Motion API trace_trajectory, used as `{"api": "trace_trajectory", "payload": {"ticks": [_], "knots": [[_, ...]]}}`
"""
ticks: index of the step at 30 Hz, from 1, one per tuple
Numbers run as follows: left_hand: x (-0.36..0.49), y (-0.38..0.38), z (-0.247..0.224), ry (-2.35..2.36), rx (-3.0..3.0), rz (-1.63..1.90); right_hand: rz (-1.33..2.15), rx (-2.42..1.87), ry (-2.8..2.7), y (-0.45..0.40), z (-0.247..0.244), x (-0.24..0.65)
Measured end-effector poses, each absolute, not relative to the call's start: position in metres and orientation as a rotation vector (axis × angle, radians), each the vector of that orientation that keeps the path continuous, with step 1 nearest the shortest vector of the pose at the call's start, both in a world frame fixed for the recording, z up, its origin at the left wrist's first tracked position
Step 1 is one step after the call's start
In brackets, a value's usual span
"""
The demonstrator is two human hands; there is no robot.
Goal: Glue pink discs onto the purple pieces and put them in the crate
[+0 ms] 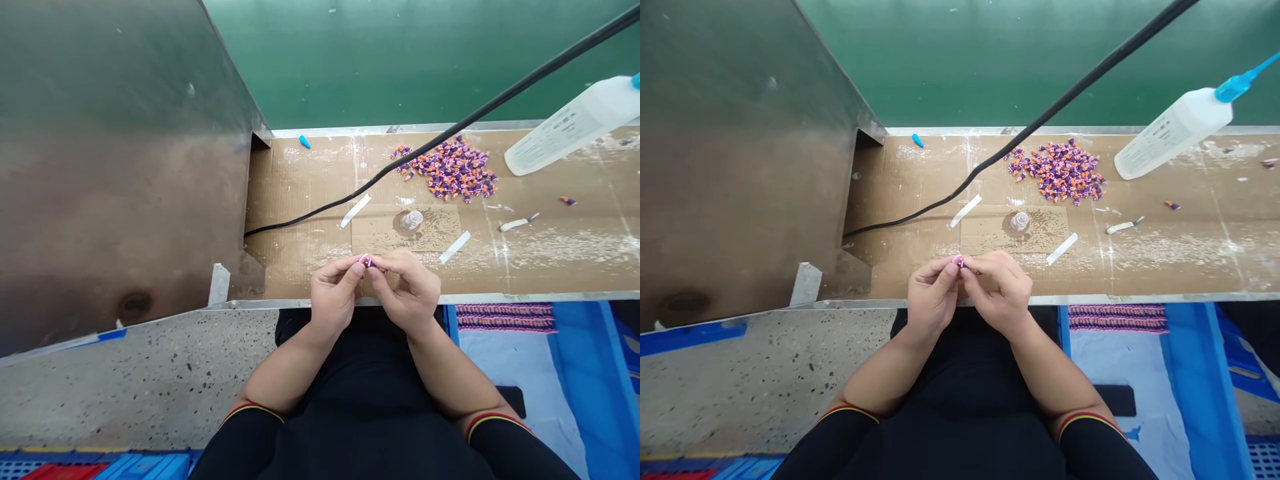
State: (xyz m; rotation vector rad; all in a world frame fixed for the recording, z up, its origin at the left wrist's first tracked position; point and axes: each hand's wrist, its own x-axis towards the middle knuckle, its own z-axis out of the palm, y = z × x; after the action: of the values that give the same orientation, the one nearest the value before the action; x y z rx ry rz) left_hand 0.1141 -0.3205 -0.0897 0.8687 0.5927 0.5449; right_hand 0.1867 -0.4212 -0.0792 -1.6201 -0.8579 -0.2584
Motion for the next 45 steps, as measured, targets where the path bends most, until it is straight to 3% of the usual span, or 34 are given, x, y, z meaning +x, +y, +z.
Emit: {"api": "trace_trajectory", "payload": {"ticks": [25, 39, 45], "knots": [[0.106, -0.317, -0.093, 0.299, 1.465, 0.876, -0.38, -1.698, -0.955, -0.427, -0.068, 0.184], [0.101, -0.321, -0.097, 0.3, 1.314, 0.726, -0.276, -1.637, -0.912, -0.428, -0.069, 0.184], [0.1, -0.305, -0.116, 0.342, 1.297, 0.548, -0.13, -1.887, -0.985, -0.472, -0.071, 0.221]]}}
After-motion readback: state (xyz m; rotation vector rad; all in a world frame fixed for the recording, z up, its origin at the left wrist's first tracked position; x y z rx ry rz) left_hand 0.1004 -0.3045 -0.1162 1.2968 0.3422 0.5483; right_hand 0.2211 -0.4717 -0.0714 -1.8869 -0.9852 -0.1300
